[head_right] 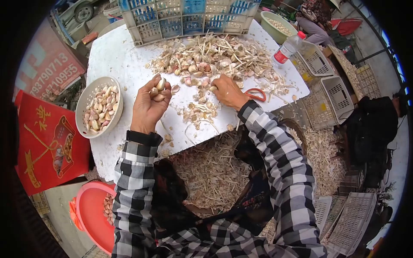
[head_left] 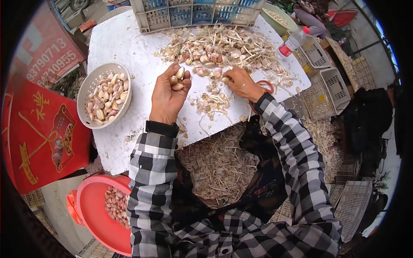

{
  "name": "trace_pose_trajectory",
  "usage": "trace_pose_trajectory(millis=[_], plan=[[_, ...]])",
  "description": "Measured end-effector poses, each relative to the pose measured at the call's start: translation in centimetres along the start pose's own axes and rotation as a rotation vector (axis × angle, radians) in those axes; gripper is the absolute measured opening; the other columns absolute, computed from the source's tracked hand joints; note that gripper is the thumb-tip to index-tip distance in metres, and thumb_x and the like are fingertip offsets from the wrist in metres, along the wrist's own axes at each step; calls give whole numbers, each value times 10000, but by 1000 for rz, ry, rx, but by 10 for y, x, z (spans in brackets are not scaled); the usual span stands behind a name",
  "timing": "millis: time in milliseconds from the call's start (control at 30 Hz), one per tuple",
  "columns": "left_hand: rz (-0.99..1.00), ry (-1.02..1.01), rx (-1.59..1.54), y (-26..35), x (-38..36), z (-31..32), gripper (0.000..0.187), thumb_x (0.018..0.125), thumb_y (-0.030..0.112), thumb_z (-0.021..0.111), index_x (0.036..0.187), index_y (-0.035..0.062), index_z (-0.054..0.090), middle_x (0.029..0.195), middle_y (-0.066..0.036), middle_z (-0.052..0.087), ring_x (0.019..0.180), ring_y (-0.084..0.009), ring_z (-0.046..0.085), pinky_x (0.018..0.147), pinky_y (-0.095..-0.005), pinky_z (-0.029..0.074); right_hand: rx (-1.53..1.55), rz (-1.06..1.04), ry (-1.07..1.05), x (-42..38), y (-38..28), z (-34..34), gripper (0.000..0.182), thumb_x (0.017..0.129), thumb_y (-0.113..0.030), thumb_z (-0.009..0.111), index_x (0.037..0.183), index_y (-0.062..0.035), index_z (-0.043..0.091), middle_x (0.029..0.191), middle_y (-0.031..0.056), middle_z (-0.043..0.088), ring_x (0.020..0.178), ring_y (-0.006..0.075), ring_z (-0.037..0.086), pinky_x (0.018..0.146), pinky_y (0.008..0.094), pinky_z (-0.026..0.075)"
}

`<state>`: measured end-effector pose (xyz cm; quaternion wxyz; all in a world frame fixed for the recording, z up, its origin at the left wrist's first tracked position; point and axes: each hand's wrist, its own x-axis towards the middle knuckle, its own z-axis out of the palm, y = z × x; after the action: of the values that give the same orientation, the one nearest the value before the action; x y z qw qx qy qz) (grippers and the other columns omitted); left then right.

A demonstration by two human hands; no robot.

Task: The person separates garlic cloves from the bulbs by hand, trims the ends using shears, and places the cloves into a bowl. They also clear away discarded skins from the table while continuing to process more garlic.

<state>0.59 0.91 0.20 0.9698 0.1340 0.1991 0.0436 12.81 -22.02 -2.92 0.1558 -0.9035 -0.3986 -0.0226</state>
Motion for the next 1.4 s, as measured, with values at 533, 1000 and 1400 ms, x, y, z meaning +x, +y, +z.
trace_pose_trajectory(millis=[533, 1000, 1400], plan=[[-41, -70, 5, 0, -4, 2, 360, 849, 25, 591, 1182, 4, 457, 981, -144, 521, 814, -242, 568, 599, -263, 502, 678, 595, -11, 42, -10, -7, 195, 815, -104, 578, 951, 18, 649, 748, 87, 641, 661, 194, 625, 639, 311, 512], [107, 68, 18, 3, -7, 2, 339, 856, 86, 585, 1163, 5, 467, 922, -107, 526, 765, -197, 568, 594, -273, 476, 250, 6, 24, 89, -49, 6, 275, 757, -87, 627, 1010, 16, 658, 846, 199, 644, 667, 336, 628, 637, 383, 500], [114, 99, 0, 8, -6, -1, 248, 873, 37, 567, 1101, -11, 482, 940, -116, 537, 834, -229, 577, 737, -309, 546, 217, -88, -15, 86, -66, 22, 237, 783, -69, 629, 1001, 24, 632, 788, 181, 647, 689, 300, 639, 657, 347, 505]])
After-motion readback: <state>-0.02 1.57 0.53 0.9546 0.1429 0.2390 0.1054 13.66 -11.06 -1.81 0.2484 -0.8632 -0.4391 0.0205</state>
